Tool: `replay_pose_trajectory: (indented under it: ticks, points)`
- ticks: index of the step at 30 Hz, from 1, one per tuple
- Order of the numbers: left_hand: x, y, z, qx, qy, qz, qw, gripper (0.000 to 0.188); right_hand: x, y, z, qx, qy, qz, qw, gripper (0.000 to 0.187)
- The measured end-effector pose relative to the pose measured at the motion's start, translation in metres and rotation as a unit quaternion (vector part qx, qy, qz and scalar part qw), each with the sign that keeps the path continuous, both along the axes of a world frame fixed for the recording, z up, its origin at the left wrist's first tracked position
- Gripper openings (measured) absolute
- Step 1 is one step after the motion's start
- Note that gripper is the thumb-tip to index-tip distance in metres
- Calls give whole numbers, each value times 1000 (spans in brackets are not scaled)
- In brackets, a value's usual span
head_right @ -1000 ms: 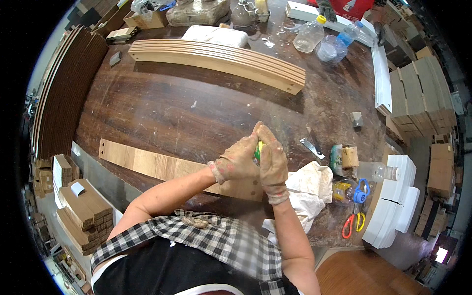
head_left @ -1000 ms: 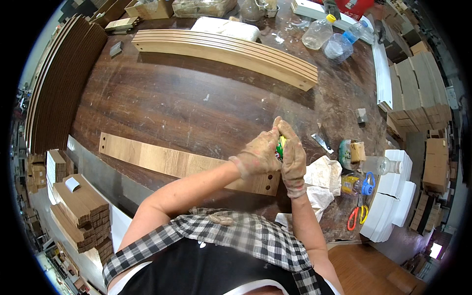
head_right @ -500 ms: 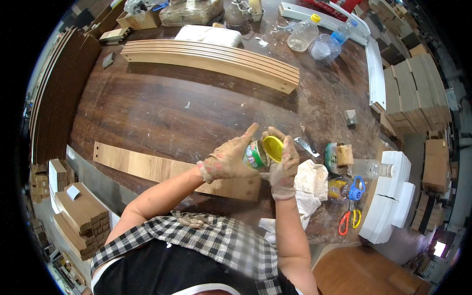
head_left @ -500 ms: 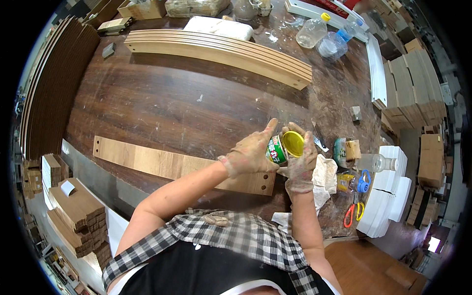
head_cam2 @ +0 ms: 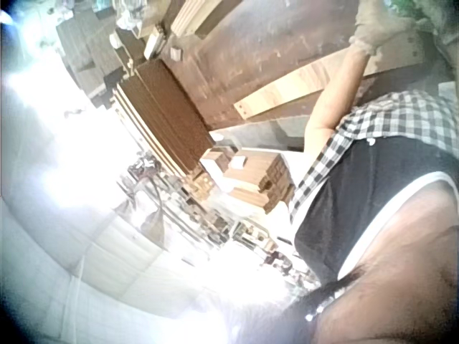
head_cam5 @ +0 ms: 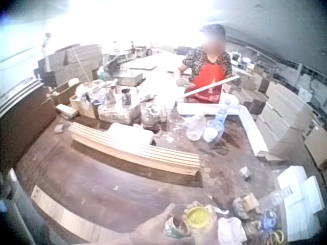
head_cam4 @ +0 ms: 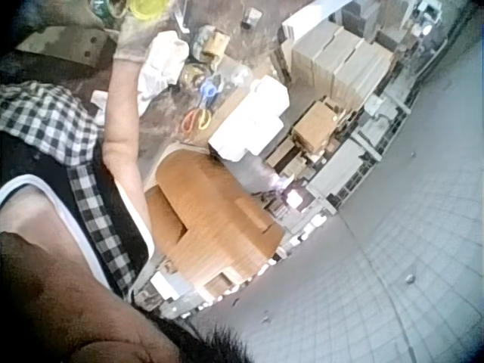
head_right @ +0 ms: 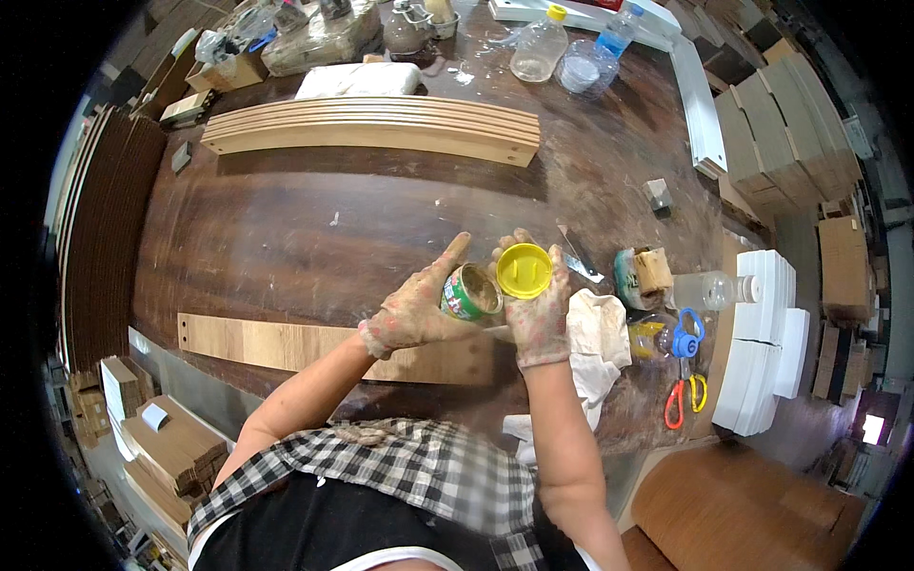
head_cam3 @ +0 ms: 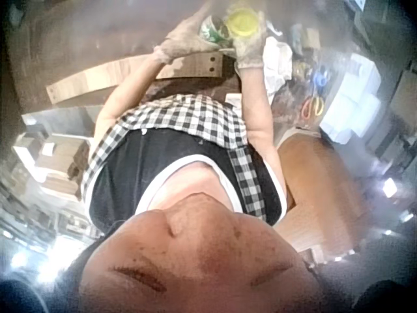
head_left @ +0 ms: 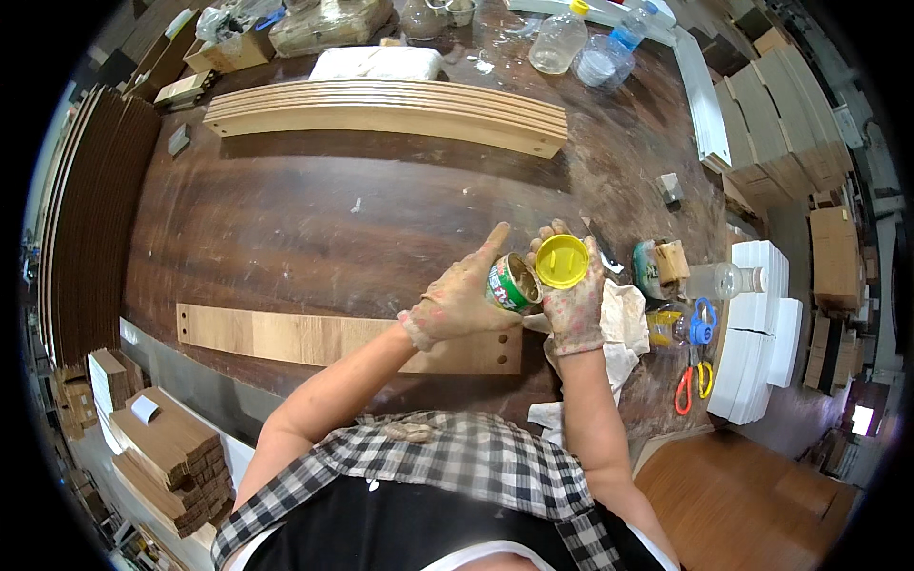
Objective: The person applies wood filler to holes in a wooden board using their fingers, wipes the surface with a cloth, sands wooden boards with a sanding block, and stacks the boards onto a pile.
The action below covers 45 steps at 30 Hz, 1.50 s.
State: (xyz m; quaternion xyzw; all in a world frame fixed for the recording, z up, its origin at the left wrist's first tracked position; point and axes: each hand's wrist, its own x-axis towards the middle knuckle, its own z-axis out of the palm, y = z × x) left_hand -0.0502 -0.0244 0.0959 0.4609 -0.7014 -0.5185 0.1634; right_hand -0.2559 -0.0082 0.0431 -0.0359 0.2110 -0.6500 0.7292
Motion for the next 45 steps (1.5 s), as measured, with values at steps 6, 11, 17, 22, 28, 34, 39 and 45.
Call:
replay_pose_trajectory:
  ticks: [6,11,17,22,28,34,39,45]
  points:
    - [3,4,-7,0,25,-2,1000,124,6,-2,21,19,117,-46,992,53]
    - [0,4,2,10,14,5,1000,122,29,10,29,-53,370,-66,925,56]
    - [1,6,-12,-12,32,7,999,119,37,19,34,-210,629,-36,748,39]
    - [0,7,-12,18,24,0,1000,118,37,23,34,-265,689,-52,673,32]
    - [-1,12,-10,17,-21,4,1000,113,44,29,33,-274,694,-25,665,33]
    - [-2,7,-18,-16,-43,-48,998,109,48,34,24,-301,734,-41,608,34]
    - [-3,11,-29,-31,72,34,996,111,39,24,30,-280,722,2,633,38]
    - [22,-3,-29,-63,137,97,984,111,-27,-38,30,-245,840,-105,473,43]
